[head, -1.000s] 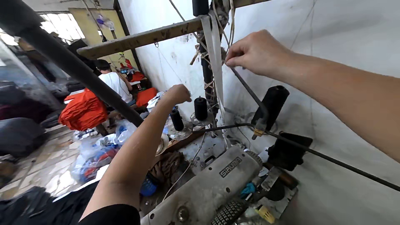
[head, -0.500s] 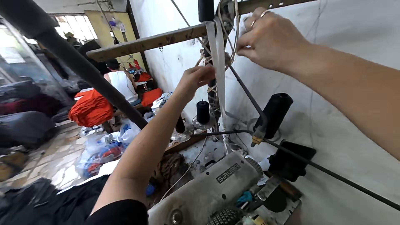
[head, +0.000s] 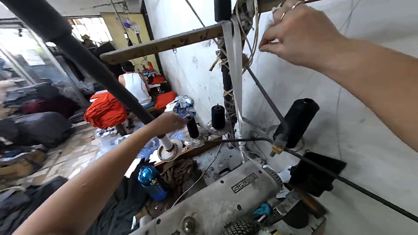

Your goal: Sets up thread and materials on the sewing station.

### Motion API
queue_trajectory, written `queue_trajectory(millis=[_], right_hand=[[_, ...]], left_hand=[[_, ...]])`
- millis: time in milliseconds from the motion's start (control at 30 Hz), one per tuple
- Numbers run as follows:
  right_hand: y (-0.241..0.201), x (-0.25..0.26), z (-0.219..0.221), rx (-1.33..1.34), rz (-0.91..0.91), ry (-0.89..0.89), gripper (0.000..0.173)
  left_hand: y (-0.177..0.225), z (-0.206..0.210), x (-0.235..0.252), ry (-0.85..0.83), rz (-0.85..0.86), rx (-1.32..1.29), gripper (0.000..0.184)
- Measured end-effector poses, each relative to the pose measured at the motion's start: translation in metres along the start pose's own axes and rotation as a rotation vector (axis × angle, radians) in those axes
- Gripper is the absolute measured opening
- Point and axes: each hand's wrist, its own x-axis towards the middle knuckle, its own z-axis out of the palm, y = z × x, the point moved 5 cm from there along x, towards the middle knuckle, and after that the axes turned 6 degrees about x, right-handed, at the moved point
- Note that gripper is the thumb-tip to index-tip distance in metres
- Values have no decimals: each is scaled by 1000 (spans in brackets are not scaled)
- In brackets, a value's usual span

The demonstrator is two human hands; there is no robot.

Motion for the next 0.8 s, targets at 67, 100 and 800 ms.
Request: queue_trajectory(millis=[67, 100, 800], right_hand=[[-15, 10, 0, 64, -79, 28, 16], [-23, 15, 1, 97, -115, 29, 15], [-9, 8, 25, 627, 408, -102, 27]], left_hand=[[48, -36, 22, 275, 112, -301, 32], [66, -47, 35, 370, 174, -498, 36], [136, -55, 111, 740, 398, -1221, 16]])
